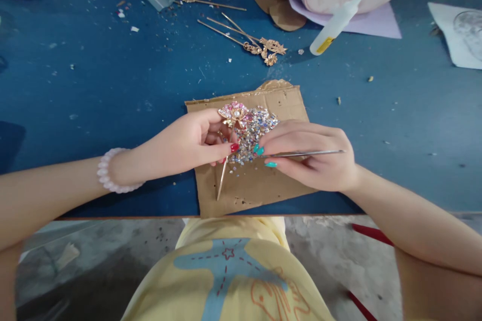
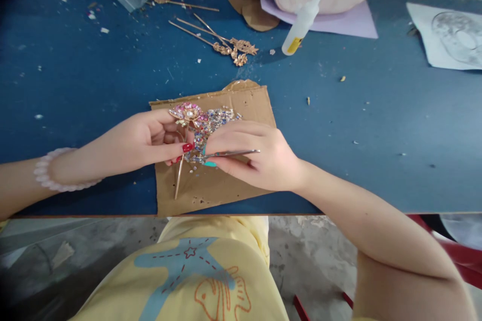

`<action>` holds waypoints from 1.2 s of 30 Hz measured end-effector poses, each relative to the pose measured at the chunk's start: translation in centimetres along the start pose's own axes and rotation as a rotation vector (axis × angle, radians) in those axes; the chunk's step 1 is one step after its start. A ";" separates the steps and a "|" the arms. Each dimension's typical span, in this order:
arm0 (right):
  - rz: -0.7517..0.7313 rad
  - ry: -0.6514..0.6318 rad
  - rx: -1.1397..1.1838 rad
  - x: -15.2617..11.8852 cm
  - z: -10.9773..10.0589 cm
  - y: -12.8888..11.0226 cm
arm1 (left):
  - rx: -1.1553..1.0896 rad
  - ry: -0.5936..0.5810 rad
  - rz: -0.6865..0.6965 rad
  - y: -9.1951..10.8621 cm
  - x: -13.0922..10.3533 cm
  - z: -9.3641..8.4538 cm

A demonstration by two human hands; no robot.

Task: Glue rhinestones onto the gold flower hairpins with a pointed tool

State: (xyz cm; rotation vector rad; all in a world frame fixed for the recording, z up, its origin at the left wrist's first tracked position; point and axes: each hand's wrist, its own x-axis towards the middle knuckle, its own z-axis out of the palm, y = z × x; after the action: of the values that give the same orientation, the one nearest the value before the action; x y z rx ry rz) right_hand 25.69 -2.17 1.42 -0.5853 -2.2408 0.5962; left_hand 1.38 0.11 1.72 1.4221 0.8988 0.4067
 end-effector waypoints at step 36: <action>-0.019 -0.007 0.019 0.1 0.3 0.0 | 0.017 -0.037 0.000 -0.2 0.0 -0.2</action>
State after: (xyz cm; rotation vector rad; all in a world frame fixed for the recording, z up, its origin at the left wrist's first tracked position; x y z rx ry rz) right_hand 25.40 -2.18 1.27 -0.5521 -2.2429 0.6099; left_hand 1.18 0.16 1.55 1.4413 0.8740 0.3723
